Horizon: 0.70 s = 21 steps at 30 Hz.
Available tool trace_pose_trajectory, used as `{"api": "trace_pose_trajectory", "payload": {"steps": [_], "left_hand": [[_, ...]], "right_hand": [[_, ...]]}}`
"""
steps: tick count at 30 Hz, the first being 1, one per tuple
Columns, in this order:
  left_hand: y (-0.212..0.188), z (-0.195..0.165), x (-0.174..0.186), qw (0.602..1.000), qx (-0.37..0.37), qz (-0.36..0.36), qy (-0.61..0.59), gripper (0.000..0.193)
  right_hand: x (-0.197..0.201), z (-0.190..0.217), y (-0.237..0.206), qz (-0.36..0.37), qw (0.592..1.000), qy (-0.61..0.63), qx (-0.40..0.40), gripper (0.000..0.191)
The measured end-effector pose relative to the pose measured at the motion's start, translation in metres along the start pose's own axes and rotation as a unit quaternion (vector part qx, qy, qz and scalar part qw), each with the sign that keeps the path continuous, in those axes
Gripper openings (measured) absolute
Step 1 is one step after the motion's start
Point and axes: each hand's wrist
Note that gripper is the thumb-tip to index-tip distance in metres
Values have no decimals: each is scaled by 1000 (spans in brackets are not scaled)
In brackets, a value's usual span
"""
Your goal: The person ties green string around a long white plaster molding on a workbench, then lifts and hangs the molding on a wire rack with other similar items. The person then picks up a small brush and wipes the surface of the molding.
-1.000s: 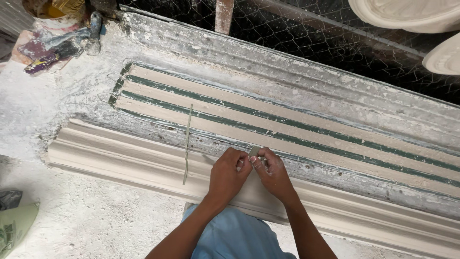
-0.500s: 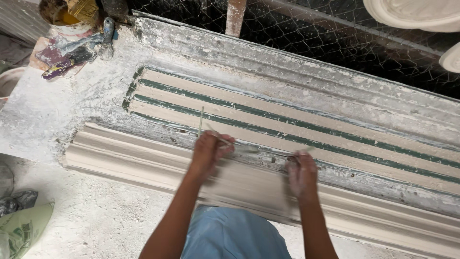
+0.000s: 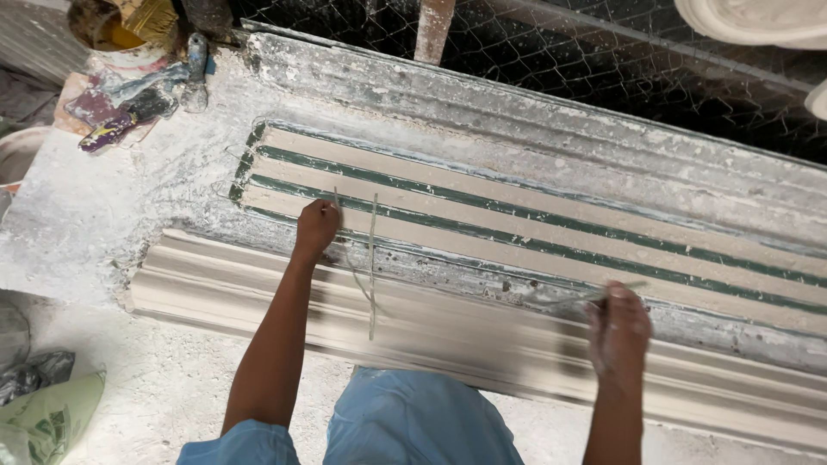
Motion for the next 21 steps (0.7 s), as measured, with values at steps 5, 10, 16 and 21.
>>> {"api": "trace_pose_trajectory", "payload": {"steps": [5, 10, 16, 21], "left_hand": [[-43, -43, -23, 954, -244, -136, 107, 40], [-169, -156, -21, 919, -242, 272, -150, 30], [-210, -222, 4, 929, -140, 292, -178, 25], [-208, -219, 3, 936, -158, 250, -189, 25]], "right_hand": [[-73, -14, -38, 189, 973, -131, 27, 17], [-116, -21, -57, 287, 940, -175, 54, 17], [-138, -23, -59, 347, 929, -121, 42, 20], [-148, -20, -64, 357, 929, -99, 26, 19]]}}
Point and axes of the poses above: each hand's wrist, its own y-axis towards the middle knuckle, its own x-axis out of the back of the hand, z = x × y, and after that the axes turned 3 degrees about y, right-handed
